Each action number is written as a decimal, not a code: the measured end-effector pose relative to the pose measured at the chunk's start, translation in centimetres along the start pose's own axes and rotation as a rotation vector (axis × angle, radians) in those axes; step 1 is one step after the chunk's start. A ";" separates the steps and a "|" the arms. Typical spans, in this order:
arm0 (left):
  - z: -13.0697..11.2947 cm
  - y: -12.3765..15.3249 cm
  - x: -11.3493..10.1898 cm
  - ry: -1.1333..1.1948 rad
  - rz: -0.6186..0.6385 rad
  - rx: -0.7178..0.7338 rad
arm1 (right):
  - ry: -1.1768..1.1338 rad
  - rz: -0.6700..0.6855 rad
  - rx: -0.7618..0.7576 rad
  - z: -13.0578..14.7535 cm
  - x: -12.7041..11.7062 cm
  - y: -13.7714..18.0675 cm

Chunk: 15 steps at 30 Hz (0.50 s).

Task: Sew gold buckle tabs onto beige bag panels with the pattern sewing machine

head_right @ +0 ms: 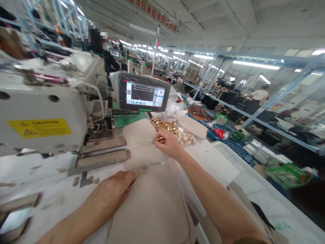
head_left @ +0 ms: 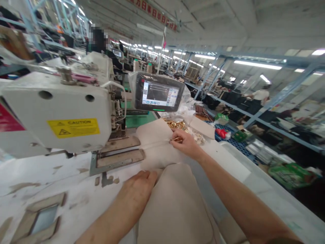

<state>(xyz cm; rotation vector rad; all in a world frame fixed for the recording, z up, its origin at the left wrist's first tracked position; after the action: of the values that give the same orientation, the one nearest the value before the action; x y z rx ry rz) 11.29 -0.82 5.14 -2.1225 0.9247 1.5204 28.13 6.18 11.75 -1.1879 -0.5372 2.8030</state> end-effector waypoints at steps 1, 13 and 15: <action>0.1 0.0 0.0 0.001 -0.009 0.000 | -0.020 -0.008 0.048 -0.5 -0.4 0.4; 1.7 0.1 -0.2 0.094 -0.080 -0.034 | 0.133 -0.281 0.761 -10.4 -21.0 14.8; 2.1 0.0 -0.1 0.130 -0.070 -0.055 | 0.528 -0.401 0.658 -9.8 -24.8 15.6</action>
<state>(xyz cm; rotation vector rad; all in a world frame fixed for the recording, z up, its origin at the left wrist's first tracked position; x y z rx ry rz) 9.81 0.55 4.48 -2.2905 0.8510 1.4032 53.88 -10.03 17.20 -1.3698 0.1655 1.9605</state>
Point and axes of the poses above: each hand's wrist, its own y-axis away from the middle knuckle, its own x-axis out of the palm, z = x × y, the point moved 9 cm from there along -y, towards the middle knuckle, and after that the axes turned 2 degrees about -z, right-handed, at the moved point
